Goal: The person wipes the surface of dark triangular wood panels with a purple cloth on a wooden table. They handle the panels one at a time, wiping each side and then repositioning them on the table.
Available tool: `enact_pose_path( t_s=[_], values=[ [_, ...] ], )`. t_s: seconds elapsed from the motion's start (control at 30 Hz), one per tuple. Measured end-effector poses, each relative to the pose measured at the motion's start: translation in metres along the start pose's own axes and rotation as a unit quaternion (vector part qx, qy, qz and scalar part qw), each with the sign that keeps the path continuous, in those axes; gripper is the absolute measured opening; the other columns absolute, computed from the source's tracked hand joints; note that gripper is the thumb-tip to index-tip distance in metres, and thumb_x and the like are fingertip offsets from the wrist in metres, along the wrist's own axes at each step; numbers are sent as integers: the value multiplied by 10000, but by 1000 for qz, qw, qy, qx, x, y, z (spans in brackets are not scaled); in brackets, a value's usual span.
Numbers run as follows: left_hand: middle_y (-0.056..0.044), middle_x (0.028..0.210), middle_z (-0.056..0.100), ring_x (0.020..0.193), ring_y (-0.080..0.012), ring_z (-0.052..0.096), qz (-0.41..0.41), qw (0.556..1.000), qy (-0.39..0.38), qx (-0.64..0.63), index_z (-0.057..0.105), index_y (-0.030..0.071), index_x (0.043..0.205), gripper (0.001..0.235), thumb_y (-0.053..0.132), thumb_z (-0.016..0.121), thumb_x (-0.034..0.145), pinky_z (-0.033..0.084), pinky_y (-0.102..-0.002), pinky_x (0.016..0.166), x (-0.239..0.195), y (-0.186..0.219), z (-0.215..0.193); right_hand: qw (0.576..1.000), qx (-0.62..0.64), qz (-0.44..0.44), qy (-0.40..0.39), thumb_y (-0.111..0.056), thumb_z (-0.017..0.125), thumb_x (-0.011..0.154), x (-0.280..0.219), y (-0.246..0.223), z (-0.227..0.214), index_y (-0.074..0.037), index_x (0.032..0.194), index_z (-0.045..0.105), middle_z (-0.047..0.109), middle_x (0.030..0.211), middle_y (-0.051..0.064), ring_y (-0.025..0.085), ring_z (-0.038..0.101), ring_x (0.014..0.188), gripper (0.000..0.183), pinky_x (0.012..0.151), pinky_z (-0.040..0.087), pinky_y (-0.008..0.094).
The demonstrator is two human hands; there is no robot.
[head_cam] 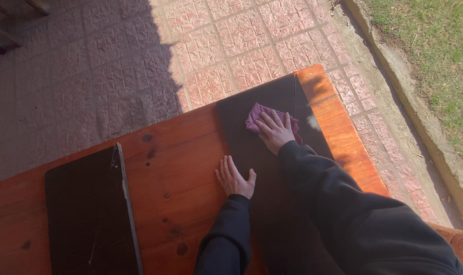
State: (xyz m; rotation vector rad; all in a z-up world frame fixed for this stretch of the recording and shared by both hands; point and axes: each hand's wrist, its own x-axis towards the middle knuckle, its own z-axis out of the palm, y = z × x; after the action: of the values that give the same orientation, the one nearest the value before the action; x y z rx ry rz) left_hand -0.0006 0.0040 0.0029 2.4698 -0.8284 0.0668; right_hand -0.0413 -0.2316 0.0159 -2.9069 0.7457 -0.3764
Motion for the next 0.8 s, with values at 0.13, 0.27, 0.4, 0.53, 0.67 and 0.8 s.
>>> enact_pose_path(
  t_s=[0.13, 0.27, 0.4, 0.53, 0.67, 0.8],
  values=[
    [-184, 1594, 363, 1488, -398, 317, 39, 997, -35, 59, 394, 89, 1530, 910, 472, 628, 738, 218, -710, 1141, 12, 14, -13, 1000, 13, -10, -6, -466, 544, 986, -10, 8, -5, -351, 1461, 516, 417, 1603, 14, 306, 290, 1535, 490, 1198, 169, 695],
    [-189, 1627, 317, 1533, -386, 238, 72, 988, -99, 94, 404, 109, 1530, 860, 612, 523, 842, 163, -706, 1163, 30, 40, -17, 999, 8, 34, 13, -474, 534, 998, -4, 19, -3, -332, 1474, 517, 416, 1603, 56, 330, 281, 1537, 497, 1193, 141, 711],
    [-208, 1663, 218, 1561, -389, 129, 64, 974, -192, 101, 316, 104, 1577, 924, 731, 388, 902, 58, -685, 1191, 39, 63, -13, 995, 4, 93, 22, -465, 531, 1013, 16, 32, -2, -313, 1460, 532, 410, 1610, 63, 342, 275, 1538, 473, 1202, 126, 701],
    [-244, 1685, 90, 1569, -418, 12, 64, 956, -248, 141, 213, 76, 1606, 1051, 814, 337, 869, -30, -660, 1211, 40, 71, -19, 992, 25, 122, 21, -475, 513, 1022, 36, 49, -1, -321, 1483, 502, 398, 1611, 72, 358, 245, 1541, 486, 1200, 87, 708],
    [-265, 1685, 64, 1568, -440, -16, 72, 947, -279, 145, 183, 52, 1611, 1149, 877, 323, 823, -54, -652, 1215, 44, 76, -32, 994, 31, 106, 2, -498, 492, 1031, 56, 68, 2, -343, 1493, 480, 384, 1621, 49, 335, 216, 1551, 488, 1209, 69, 696],
    [-260, 1689, 54, 1569, -441, -13, 70, 941, -294, 154, 174, 55, 1614, 1144, 873, 322, 827, -63, -639, 1216, 46, 83, -43, 993, 32, 111, -23, -495, 461, 1050, 74, 75, -11, -340, 1510, 457, 350, 1639, 44, 328, 190, 1555, 485, 1219, 60, 675]
  ],
)
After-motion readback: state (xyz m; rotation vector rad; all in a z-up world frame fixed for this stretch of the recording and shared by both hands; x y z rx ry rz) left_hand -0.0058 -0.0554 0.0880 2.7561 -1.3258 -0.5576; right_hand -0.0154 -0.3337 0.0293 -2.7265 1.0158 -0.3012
